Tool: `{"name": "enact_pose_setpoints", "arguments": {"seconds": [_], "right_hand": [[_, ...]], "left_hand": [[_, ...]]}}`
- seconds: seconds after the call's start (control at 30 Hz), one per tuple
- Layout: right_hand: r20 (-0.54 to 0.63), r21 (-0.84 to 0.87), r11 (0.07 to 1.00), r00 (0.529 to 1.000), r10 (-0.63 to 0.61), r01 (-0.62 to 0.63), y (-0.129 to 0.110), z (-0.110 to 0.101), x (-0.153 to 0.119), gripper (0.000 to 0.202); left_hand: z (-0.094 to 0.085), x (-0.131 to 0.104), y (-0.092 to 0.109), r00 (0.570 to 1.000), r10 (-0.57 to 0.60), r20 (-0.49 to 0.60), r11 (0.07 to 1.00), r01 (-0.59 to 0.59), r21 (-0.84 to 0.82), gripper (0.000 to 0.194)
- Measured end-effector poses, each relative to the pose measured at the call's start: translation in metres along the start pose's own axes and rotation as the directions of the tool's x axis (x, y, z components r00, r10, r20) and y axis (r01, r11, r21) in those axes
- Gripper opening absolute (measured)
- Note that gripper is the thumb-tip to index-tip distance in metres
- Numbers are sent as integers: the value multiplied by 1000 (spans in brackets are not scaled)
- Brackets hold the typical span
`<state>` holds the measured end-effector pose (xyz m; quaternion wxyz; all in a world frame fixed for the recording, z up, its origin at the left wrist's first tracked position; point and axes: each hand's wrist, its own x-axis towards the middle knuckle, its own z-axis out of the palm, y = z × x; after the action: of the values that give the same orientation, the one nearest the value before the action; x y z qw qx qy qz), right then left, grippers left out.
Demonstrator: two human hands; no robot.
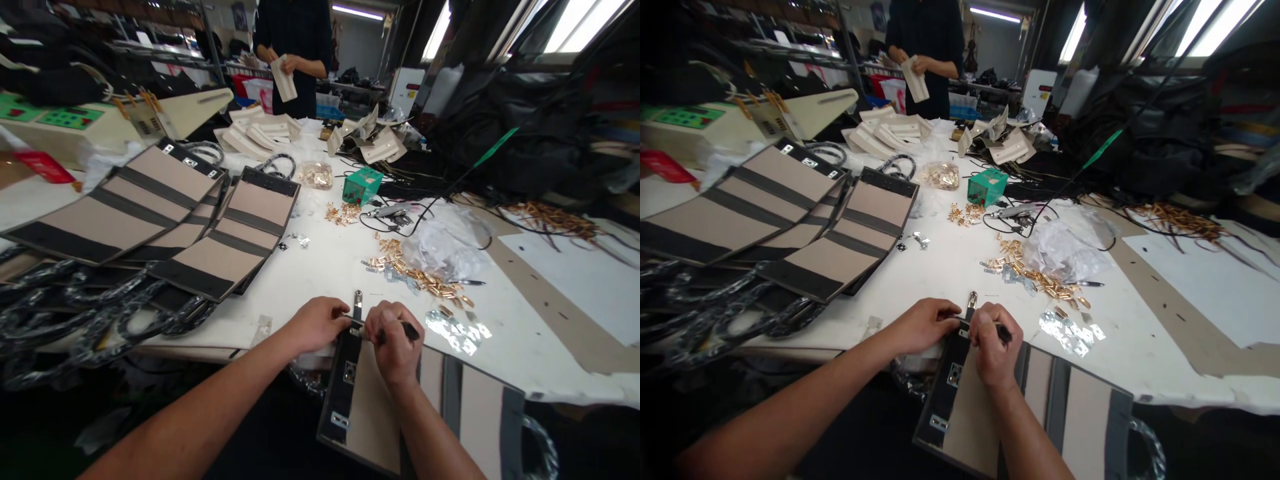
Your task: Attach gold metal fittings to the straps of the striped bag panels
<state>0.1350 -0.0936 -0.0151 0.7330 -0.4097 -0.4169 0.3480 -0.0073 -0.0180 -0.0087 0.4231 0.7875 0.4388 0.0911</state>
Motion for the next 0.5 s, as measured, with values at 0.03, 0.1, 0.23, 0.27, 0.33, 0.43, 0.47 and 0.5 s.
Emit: {"name": "enact_pose_setpoints", "arguments": {"seconds": [0.03,0.1,0.23,0.27,0.33,0.43,0.47,0.5], "right_hand": [[17,-39,999,1000,-2,2,0,-1,0,36],[40,-97,995,999,-2,6,2,-2,0,37],[64,-128,992,998,5,3,0,-3,5,38],[69,-123,992,997,16,-7,-3,-2,6,38],[84,-87,996,996,35,-28,-15,1,10,37],[113,20,1000,993,-17,15,-37,8,16,33],[122,45,998,991,-51,46,-42,11,18,32],[127,44,996,989,-78,72,-44,13,18,32]], "left_hand": [[-2,3,3,1000,-3,17,1000,2,21,25],[-3,8,9,1000,-20,16,998,19,66,21],[0,16,15,995,-102,1,985,101,143,20],[1,17,15,992,-127,3,980,125,152,20],[0,22,14,985,-168,28,974,162,160,19],[-3,28,12,975,-200,97,971,184,151,16],[-4,30,12,971,-205,120,971,187,146,15],[-6,31,13,969,-208,137,972,189,141,15]]}}
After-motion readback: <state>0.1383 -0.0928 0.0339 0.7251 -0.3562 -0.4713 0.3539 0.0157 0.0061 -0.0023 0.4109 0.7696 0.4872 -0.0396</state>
